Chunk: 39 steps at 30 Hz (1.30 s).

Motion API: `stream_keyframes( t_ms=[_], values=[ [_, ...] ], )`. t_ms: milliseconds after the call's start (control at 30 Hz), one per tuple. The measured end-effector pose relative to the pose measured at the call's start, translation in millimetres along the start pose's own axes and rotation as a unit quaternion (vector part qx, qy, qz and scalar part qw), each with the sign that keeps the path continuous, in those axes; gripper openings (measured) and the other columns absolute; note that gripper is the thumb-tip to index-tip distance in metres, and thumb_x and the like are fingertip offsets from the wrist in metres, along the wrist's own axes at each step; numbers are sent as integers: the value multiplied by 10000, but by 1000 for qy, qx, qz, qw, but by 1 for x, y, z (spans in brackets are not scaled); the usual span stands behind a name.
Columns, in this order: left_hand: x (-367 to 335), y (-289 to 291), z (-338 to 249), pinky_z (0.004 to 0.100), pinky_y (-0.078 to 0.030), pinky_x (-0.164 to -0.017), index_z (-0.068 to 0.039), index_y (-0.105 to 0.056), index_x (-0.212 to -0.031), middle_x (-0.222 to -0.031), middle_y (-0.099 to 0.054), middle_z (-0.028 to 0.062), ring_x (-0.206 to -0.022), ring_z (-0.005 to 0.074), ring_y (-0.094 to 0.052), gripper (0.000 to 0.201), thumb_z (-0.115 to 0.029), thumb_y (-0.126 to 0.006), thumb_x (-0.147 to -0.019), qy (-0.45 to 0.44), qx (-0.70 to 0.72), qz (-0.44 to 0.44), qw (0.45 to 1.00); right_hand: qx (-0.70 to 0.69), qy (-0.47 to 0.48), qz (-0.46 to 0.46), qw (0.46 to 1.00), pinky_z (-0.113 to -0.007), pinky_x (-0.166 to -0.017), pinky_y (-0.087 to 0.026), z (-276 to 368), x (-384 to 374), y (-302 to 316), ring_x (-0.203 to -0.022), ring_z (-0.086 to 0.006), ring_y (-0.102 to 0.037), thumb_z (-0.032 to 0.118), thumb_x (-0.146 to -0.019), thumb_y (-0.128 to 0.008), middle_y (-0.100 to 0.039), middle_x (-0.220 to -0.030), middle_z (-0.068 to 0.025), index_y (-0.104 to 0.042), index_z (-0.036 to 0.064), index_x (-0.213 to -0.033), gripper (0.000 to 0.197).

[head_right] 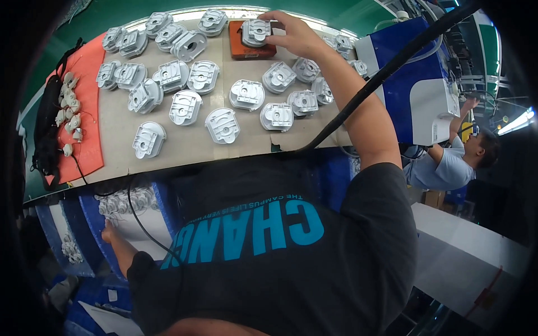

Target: The person assembles metal housings by placing components onto a jig, then securing them with screws using an electric screwdriver.

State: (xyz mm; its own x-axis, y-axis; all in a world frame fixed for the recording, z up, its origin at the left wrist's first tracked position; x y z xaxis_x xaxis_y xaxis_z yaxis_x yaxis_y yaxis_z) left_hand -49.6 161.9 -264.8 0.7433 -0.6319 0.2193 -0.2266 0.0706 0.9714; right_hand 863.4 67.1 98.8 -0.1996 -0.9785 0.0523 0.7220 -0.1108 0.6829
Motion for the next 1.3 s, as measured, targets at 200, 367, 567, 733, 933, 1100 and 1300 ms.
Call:
stream_keyframes(
  t_ms=[200, 367, 567, 733, 933, 1100, 1300],
  values=[
    [-25, 44, 111, 425, -540, -858, 47, -711, -1081, -1067, -721, 212, -917, 333, -699, 777, -583, -855, -649, -107, 47, -74, 990, 81, 62, 67, 993, -392, -1102, -397, -15, -33, -25, -1290, -254, -529, 82, -825, -692, -589, -1360, -120, -544, 77, -1376, 570],
    [97, 116, -23, 375, -531, -850, 24, -700, -1067, -957, -714, 148, -894, 261, -678, 625, -459, -870, -709, -232, 159, -133, 950, 90, -3, 23, 996, -449, -1079, -380, -5, -4, 12, -1245, -262, -561, 98, -790, -672, -642, -1294, -114, -577, 93, -1354, 572],
    [259, 306, -194, 230, -500, -739, 16, -679, -1005, -873, -683, 36, -804, 83, -619, 203, -151, -743, -908, -424, 403, -31, 810, 42, 37, 18, 998, -476, -1102, -357, 8, -15, -9, -1310, -281, -514, 113, -813, -699, -510, -1462, -100, -483, 117, -1445, 668],
    [309, 299, -335, 405, -542, -790, -21, -680, -966, -943, -715, 176, -870, 316, -702, 392, -383, -754, -837, -560, 171, -58, 808, 54, 34, 0, 998, -473, -1109, -356, 9, 7, -1, -1330, -286, -492, 131, -837, -716, -466, -1492, -93, -458, 122, -1459, 674],
    [306, 264, -371, 476, -531, -753, -47, -626, -916, -926, -706, 187, -893, 391, -679, 391, -372, -786, -769, -574, -93, -102, 807, 70, 68, -15, 995, -433, -1087, -378, 17, 39, 6, -1299, -255, -500, 150, -854, -719, -535, -1414, -81, -508, 118, -1412, 597],
    [288, 265, -350, 413, -544, -762, -32, -638, -1023, -910, -715, 167, -880, 323, -702, 437, -280, -832, -719, -556, -68, -61, 826, 61, 93, -19, 994, -419, -1084, -378, 33, 49, 8, -1294, -252, -508, 167, -868, -705, -576, -1371, -76, -545, 116, -1384, 543],
    [301, 288, -326, 282, -539, -785, 41, -652, -1157, -958, -717, 99, -862, 167, -691, 385, -134, -761, -832, -499, 264, 177, 806, 59, 149, -36, 986, -396, -1081, -400, 35, 48, 7, -1272, -264, -534, 181, -883, -701, -603, -1340, -100, -580, 107, -1351, 489]
  ],
)
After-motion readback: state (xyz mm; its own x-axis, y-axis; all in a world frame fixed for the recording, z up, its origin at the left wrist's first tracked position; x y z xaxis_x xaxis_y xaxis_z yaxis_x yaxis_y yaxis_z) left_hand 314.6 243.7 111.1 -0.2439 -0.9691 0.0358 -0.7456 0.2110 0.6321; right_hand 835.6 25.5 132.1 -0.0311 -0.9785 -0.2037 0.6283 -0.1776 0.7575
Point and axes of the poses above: each hand's wrist, its own x-axis away from the middle knuckle, its own y-axis out of the back of the hand, z = x × y, the point moved 5 cm from there along -x, towards the middle knuckle
